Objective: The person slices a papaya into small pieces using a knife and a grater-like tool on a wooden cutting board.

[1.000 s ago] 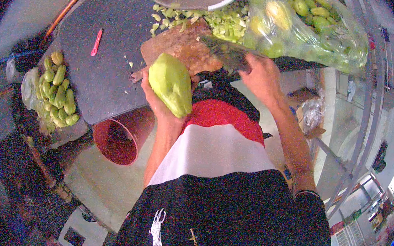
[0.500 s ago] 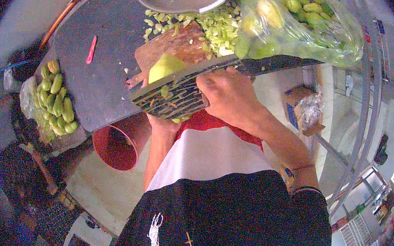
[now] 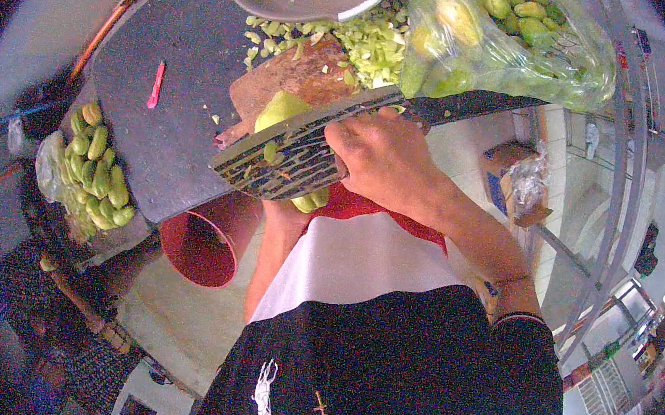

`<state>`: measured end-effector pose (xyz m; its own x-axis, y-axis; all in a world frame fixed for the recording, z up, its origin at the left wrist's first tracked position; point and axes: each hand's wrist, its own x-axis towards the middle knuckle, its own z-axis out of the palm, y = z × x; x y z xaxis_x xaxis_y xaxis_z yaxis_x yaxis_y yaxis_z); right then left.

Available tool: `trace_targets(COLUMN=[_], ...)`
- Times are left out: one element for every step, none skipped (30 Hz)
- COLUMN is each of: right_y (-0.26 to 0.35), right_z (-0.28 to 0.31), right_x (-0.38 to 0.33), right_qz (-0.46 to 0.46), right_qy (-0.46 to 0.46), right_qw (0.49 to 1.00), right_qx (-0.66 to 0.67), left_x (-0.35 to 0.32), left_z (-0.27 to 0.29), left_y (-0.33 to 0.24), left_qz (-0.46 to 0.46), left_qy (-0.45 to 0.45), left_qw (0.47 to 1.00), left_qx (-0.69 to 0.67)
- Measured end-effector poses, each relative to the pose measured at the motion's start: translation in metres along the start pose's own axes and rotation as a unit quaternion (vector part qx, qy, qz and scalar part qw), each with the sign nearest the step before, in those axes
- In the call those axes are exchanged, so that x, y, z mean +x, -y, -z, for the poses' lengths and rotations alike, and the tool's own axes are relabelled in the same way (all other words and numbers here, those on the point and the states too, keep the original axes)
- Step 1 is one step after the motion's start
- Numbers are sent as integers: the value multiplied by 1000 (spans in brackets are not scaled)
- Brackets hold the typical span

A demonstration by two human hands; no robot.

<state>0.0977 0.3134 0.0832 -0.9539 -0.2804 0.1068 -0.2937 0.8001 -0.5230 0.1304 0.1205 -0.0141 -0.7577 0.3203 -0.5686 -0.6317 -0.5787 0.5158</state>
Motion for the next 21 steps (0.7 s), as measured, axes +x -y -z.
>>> trace_targets(right_y=[0,0,0,1,1,1,3,3,4,4,4,4,3,1,-3,-9,-20,-36,-55,-79,-99], right_z=[1,0,-2,-3,-3,-3,-2,-3,-4,-6,-6,-6,-8,-9,-12,-15,-17,-22,-28,-38,-43], right_x=[1,0,-2,-2,-3,-2,-1,0,0,-1,0,0,-1,-1,-2,-3,0,4,6,-1,-9], right_qz=[4,5,6,7,10,13,17,14,10,7,8,8,6,-6,-18,-32,-105,-172,-238,-243,-246], right_qy=[3,1,-1,-2,-5,-8,-11,-12,-13,-13,-14,-15,-17,-14,-10,-8,30,66,102,99,93], right_qw=[1000,1000,1000,1000,1000,1000,1000,1000,1000,1000,1000,1000,1000,1000,1000,999,994,983,966,965,964], right_qx=[4,1,-2,-4,-5,-5,-2,-2,-1,-1,4,8,7,4,1,0,-3,-10,-17,-22,-31], left_x=[0,0,0,-5,-3,-1,0,2,2,2,-1,-3,0,2,4,5,7,12,15,12,12], left_z=[-1,-2,-3,-1,0,3,7,11,12,13,8,2,-6,-15,-26,-46,-57,-49,-41,-46,-47], left_y=[0,-1,-1,-4,-2,3,7,5,5,4,0,-3,-5,-7,-9,-16,-21,-25,-28,-28,-30], left_qz=[14,21,28,35,26,17,6,17,19,21,19,21,25,30,2,-26,-51,-35,-18,-37,-24], left_qy=[-17,-15,-14,58,61,65,65,65,64,63,59,19,-15,-49,-45,-41,-41,16,73,66,56], left_qw=[999,999,998,993,992,992,991,992,993,994,995,997,997,996,993,989,983,991,994,996,998], left_qx=[-34,-46,-57,-96,-103,-111,-117,-111,-100,-89,-78,-76,-74,-73,-107,-139,-169,-125,-80,-42,-34])
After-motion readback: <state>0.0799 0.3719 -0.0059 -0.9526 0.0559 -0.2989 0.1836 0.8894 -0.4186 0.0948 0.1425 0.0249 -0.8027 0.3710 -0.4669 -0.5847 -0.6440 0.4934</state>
